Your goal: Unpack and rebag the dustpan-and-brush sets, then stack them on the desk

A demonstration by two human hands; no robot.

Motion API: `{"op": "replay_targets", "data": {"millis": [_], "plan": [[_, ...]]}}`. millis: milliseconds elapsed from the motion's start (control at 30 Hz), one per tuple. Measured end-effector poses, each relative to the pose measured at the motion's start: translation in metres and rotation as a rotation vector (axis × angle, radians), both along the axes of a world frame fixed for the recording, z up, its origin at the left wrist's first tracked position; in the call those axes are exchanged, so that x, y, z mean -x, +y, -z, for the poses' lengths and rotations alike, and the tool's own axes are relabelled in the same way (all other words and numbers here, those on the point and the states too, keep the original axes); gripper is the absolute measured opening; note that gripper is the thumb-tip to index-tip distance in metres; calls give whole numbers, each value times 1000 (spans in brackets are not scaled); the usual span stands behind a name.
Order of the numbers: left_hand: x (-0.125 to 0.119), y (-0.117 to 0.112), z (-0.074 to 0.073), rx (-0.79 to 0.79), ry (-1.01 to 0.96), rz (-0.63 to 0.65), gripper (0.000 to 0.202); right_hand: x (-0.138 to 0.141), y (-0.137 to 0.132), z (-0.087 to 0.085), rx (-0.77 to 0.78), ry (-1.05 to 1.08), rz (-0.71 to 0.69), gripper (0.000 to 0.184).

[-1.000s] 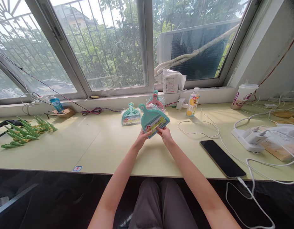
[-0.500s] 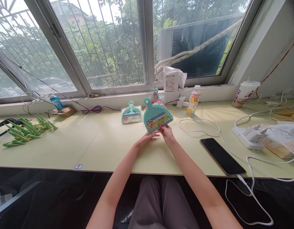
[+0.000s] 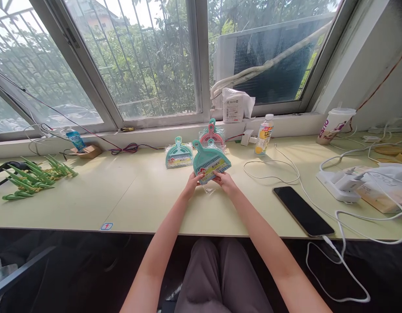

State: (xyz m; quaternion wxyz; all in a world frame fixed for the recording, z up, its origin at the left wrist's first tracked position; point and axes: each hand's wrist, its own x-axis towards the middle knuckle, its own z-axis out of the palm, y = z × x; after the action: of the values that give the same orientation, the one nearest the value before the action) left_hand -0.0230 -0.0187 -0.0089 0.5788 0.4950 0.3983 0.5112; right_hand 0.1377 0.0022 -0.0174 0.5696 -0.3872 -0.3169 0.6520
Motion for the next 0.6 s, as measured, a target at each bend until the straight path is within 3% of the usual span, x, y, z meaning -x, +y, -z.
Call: {"op": "replay_targets", "data": {"millis": [100,200,267,333,400,500,600], "plan": [[3,4,1,54,-43,-63,39,-9,3,-3,27,-61,-114,18],[13,7,-1,93,-99,-203,39,-19,3,-6,-10,-149,-181,26],[22,10,-1,103,-138,-287,38,-23,2,-8,-62,-251,-90,26],[30,12,-1,115,-180,-333,37,-25,0,-9,-173,-439,132,18],[34,13,-1,134,-231,-329,34,-24,-3,-10,-359,-681,310,24],[35,12,0,173,-278,-250,32,-20,-5,-10,-641,-952,304,48],[35,8,-1,203,-237,-169,34,-19,-2,-8,-739,-994,270,42]]}}
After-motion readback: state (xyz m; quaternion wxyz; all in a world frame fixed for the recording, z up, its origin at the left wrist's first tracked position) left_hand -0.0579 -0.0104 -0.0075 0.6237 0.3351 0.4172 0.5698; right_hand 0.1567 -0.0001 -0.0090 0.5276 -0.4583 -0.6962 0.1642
